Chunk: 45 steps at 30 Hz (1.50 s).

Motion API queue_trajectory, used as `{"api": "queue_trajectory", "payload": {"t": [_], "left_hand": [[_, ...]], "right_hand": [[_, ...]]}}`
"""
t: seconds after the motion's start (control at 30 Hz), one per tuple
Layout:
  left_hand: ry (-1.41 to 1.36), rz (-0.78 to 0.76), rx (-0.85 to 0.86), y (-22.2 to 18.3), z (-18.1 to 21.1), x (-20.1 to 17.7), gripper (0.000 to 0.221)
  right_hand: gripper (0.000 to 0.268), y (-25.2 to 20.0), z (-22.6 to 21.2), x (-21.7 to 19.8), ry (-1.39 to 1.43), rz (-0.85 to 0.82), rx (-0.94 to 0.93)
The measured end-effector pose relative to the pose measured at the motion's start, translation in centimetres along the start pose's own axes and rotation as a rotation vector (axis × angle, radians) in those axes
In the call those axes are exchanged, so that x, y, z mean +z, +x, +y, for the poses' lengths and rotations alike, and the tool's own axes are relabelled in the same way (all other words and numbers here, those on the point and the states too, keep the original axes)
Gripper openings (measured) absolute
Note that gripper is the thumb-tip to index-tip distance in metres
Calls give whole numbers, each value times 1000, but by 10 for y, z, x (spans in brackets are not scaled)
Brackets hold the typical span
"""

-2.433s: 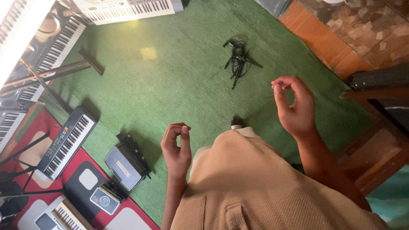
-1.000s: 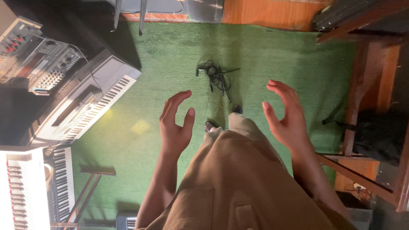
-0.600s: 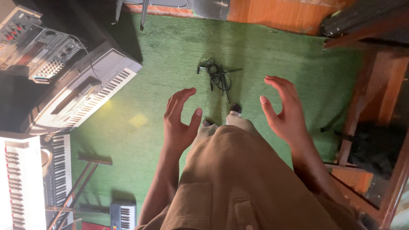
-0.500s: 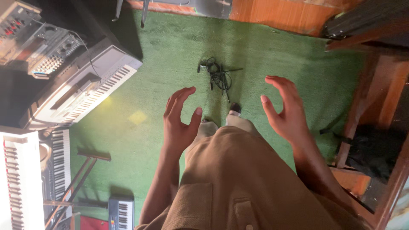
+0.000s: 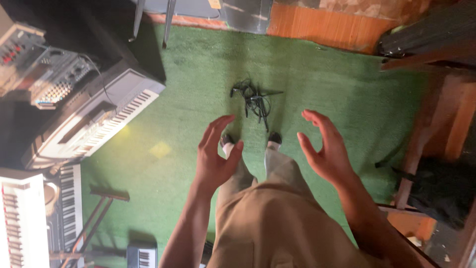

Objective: The person places an electronic component and microphones into a foam-lined carrying case, then picks up and coils a black power cable from the floor before winding and checking a thin antenna wire.

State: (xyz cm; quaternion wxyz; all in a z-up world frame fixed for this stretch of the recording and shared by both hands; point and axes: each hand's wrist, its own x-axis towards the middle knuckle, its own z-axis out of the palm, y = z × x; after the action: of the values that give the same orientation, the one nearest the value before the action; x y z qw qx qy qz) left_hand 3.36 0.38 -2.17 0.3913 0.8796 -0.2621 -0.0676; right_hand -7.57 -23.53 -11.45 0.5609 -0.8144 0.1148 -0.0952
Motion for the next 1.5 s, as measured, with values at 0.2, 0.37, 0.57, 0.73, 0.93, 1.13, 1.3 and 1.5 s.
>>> {"api": "queue_trajectory", "payload": {"t": [0.2,0.37,0.57,0.73,0.93,1.13,1.3,1.5], "left_hand": [[121,-79,122,39,-86,19,56],[-45,-103,-42,55,-175,65,58],[-154,-162,-123,58,-288,129,64],[-115,-152,-129,59,-362,185,67],[-115,-180,-189,42,-424,219,68],[-116,-194,-173,42,-461,228,65],[160,-228,-62,50,-517,251,60],[298,-270,-91,50,-610,290,56]], "right_hand": [[58,26,45,53,-40,-58,131],[61,52,108,107,66,-29,246],[63,74,195,178,167,-23,389],[63,91,256,236,253,-25,442],[63,88,308,282,285,-28,494],[64,79,343,304,273,-47,490],[69,83,405,334,219,-33,468],[75,95,505,402,89,-60,461]]}}
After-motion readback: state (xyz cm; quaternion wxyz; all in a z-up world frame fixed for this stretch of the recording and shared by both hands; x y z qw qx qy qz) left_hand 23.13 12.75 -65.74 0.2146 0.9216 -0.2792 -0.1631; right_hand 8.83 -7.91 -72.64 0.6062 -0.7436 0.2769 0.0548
